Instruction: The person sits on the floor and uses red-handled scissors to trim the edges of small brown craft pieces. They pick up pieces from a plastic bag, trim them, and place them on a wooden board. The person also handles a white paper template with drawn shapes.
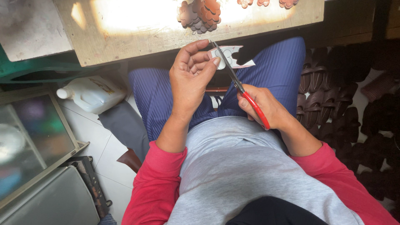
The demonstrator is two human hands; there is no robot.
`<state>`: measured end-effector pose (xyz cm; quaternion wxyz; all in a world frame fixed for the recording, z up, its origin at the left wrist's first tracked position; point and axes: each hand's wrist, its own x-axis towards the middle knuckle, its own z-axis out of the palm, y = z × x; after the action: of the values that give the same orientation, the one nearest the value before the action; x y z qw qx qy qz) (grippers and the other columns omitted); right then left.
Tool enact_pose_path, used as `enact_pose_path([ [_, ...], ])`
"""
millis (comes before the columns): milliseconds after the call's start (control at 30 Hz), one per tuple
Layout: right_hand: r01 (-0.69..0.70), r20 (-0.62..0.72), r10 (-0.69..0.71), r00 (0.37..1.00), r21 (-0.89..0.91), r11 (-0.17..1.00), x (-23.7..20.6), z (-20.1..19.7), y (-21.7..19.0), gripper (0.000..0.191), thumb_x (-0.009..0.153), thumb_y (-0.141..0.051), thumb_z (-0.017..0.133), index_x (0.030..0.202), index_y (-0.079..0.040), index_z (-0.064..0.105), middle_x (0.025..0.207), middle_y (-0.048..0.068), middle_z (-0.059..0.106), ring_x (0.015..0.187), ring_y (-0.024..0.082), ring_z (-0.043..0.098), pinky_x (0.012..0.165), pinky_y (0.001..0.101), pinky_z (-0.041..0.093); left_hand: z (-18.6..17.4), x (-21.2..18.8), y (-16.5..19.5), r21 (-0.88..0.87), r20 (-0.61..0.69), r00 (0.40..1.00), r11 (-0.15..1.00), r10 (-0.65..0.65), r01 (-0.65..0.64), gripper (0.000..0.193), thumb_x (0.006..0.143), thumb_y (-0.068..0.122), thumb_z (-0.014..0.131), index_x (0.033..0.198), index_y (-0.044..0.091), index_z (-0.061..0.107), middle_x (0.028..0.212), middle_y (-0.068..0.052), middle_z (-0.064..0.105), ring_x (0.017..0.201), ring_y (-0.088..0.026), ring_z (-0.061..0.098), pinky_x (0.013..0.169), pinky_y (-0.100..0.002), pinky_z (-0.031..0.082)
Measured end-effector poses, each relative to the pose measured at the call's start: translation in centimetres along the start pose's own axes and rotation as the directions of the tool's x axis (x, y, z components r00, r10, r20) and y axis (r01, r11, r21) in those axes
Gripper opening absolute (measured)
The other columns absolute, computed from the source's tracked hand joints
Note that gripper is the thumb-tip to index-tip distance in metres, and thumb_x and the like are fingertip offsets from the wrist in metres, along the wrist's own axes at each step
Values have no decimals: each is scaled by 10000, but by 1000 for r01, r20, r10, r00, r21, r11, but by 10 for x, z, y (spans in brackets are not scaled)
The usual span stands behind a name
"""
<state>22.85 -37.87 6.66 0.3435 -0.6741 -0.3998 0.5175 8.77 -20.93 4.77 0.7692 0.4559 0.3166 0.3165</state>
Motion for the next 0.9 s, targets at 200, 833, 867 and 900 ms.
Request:
enact_pose_path([
  [200, 65, 28, -67, 997, 55, 996, 4, 0, -2, 512, 1023, -580, 477, 953, -74, 515, 711, 5, 519, 576, 108, 566, 537, 274, 500, 2, -1, -7, -10, 22, 1000, 1000, -1, 1, 377, 966, -56, 724, 1320, -37, 594, 1050, -71, 696, 942, -86, 699, 846, -207, 571],
  [833, 210, -110, -189, 976, 226, 951, 11, 16, 18, 797, 960, -807, 382, 1065, -30, 526, 764, 15, 503, 658, 117, 570, 618, 262, 520, 27, -13, -25, -203, 148, 968, 952, -201, 228, 214, 1013, 65, 704, 1177, -23, 599, 996, -104, 711, 837, -89, 663, 735, -224, 551],
  [867, 211, -117, -188, 975, 238, 948, 10, 17, 18, 804, 958, -810, 388, 1070, -26, 527, 772, 19, 504, 668, 120, 571, 626, 264, 524, 29, -14, -25, -232, 161, 965, 942, -208, 241, 192, 1012, 76, 700, 1145, -15, 595, 960, -102, 706, 770, -92, 646, 685, -229, 543],
  [900, 220, -119, -198, 973, 220, 950, 10, 17, 18, 812, 959, -814, 380, 1081, -24, 527, 783, 19, 509, 675, 119, 574, 631, 261, 525, 30, -15, -23, -261, 173, 961, 931, -214, 254, 173, 1012, 87, 695, 1114, -6, 591, 925, -99, 701, 703, -95, 630, 634, -234, 536],
])
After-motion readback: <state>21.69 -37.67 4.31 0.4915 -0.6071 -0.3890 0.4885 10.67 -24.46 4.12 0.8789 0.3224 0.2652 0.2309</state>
